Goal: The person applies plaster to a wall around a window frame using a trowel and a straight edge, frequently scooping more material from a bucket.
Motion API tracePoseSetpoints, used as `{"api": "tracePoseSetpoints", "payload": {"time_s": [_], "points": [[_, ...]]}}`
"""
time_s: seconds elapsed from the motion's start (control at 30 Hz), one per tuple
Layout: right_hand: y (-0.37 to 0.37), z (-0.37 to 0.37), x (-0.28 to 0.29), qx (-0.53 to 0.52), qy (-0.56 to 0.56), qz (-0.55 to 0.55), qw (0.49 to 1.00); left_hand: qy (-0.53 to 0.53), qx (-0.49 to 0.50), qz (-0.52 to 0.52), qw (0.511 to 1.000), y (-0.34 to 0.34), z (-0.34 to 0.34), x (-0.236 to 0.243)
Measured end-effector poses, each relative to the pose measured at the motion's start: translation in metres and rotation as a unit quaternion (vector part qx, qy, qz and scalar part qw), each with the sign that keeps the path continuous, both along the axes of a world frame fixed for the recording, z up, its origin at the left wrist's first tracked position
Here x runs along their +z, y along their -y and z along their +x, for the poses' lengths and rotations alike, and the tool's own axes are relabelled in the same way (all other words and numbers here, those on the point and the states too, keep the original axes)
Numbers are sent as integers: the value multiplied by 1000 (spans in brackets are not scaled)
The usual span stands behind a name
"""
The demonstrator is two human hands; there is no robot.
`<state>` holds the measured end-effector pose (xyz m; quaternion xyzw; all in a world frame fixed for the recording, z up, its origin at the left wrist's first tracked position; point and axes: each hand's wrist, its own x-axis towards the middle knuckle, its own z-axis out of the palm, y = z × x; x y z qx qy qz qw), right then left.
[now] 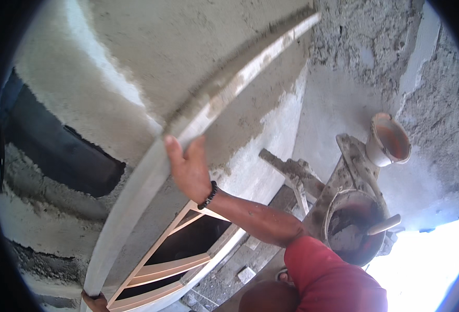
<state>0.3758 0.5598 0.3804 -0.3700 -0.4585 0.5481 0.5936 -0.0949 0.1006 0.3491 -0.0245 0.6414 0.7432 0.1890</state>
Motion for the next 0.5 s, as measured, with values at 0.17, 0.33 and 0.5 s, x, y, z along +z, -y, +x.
{"api": "tracePoseSetpoints", "payload": {"time_s": [0.17, 0.33, 0.5], "points": [[0, -3, 6, -7, -61, 19, 998, 79, 128, 26, 988, -32, 37, 30], [9, 0, -30, 38, -100, -35, 994, 64, 128, -19, 989, -27, 42, 1], [21, -7, -54, 10, -136, -52, 989, 74, 74, 29, 994, -32, 46, -47]]}}
